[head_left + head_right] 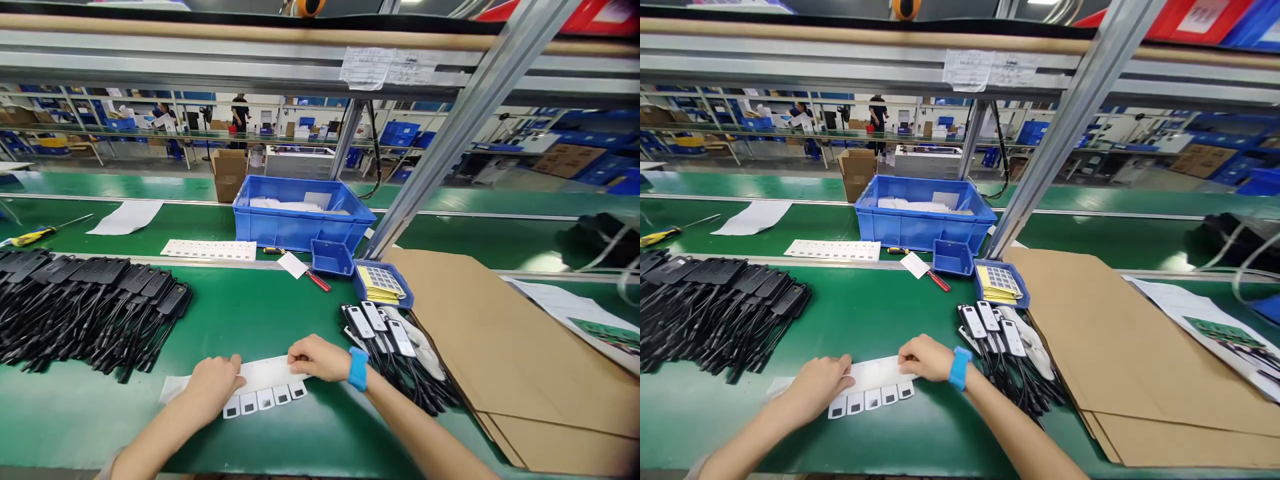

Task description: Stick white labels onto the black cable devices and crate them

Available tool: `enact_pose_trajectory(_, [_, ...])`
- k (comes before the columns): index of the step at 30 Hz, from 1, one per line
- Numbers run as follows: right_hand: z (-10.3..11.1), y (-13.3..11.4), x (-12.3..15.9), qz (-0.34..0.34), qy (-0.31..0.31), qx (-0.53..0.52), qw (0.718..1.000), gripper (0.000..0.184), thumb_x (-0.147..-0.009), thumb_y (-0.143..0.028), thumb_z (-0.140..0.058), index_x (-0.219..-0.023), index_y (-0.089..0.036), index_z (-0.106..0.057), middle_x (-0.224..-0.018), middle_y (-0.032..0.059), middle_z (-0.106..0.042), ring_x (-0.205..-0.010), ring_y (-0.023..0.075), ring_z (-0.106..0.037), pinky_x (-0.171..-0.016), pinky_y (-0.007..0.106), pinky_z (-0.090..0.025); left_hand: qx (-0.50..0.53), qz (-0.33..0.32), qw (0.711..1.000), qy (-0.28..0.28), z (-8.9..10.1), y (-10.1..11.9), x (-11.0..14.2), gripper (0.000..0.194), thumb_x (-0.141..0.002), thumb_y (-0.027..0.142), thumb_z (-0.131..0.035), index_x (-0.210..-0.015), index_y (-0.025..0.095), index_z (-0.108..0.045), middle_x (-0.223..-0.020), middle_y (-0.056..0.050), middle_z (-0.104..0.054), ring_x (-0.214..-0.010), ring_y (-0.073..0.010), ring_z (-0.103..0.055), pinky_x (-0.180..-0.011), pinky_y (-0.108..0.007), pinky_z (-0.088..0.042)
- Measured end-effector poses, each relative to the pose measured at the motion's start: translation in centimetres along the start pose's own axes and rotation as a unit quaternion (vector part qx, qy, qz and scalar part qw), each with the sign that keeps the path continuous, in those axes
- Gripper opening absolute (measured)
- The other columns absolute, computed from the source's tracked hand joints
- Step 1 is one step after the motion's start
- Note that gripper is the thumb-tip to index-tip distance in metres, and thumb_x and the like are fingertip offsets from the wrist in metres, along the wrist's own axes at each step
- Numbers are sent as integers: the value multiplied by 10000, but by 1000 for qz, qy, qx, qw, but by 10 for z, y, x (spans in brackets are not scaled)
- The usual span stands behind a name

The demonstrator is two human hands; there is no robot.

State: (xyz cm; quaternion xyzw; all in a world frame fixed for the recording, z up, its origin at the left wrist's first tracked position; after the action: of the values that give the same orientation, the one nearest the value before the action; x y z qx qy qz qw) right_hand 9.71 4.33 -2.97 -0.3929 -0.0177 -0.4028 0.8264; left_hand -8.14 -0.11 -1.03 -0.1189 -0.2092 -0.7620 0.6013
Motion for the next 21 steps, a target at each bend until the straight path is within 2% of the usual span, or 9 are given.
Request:
enact_pose_trajectory(4, [1,20,12,15,-70,-72,995,181,-775,-275,-654,-858,-145,-750,-666,-4,-681,-615,118,-598,-577,189,-412,50,-43,997,-26,8,-8,11,112,-829,284,-515,-795,230,-607,-775,2,-705,-765,-193,-648,-617,-242,-371])
enact_pose_trajectory(7, [-9,34,18,9,-88,-177,980,275,-709,-354,-713,-844,-119,-756,-671,16,-680,-604,119,-595,-566,194,-432,41,-46,998,-28,13,-3,17,90,-812,259,-531,-817,226,-615,-835,-14,-696,-786,-203,-633,-642,-261,-381])
enact_pose_trajectory(9, [-14,39,20,6,-61,-205,977,264,-655,-352,-757,-777,-119,-764,-655,14,-667,-583,114,-577,-557,197,-421,25,-64,997,-26,10,16,17,117,-816,276,-569,-898,220,-632,-939,-45,-687,-851,-229,-634,-701,-289,-416])
enact_pose_trajectory(12, [-15,38,23,3,-5,-155,988,189,-642,-311,-777,-725,-141,-770,-677,0,-659,-564,96,-545,-543,194,-391,27,-106,994,-14,0,58,9,253,-828,402,-617,-981,201,-639,-1026,-82,-669,-930,-265,-633,-768,-329,-462])
enact_pose_trajectory(15, [-14,30,29,-30,26,-75,996,91,-677,-252,-739,-710,-169,-759,-693,-10,-673,-574,98,-553,-546,191,-375,-3,-106,994,-6,-15,90,-8,314,-873,447,-555,-986,172,-654,-1022,-108,-681,-954,-300,-641,-780,-376,-497])
enact_pose_trajectory(18, [-12,19,36,-70,60,-11,996,88,-733,-219,-660,-701,-181,-732,-721,6,-693,-645,131,-590,-607,215,-372,-30,-88,996,-6,-29,101,-25,278,-912,347,-504,-991,138,-669,-1019,-141,-691,-970,-325,-648,-781,-407,-513])
enact_pose_trajectory(21, [-6,12,41,-90,112,29,989,151,-769,-170,-568,-704,-176,-705,-756,29,-701,-708,157,-604,-648,240,-360,-43,-74,996,3,-35,99,-34,266,-921,273,-475,-1039,116,-653,-1027,-165,-688,-969,-318,-652,-771,-396,-519])
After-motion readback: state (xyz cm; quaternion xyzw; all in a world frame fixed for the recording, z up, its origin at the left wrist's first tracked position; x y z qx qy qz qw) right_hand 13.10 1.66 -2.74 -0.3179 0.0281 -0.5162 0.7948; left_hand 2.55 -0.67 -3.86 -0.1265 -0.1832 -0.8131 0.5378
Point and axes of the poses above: each hand's wrist, its own x-axis away from the middle knuckle, its own z-axis out of the back of the hand, y = z × x, the point moved 7 cm from there along -x, towards the middle knuckle
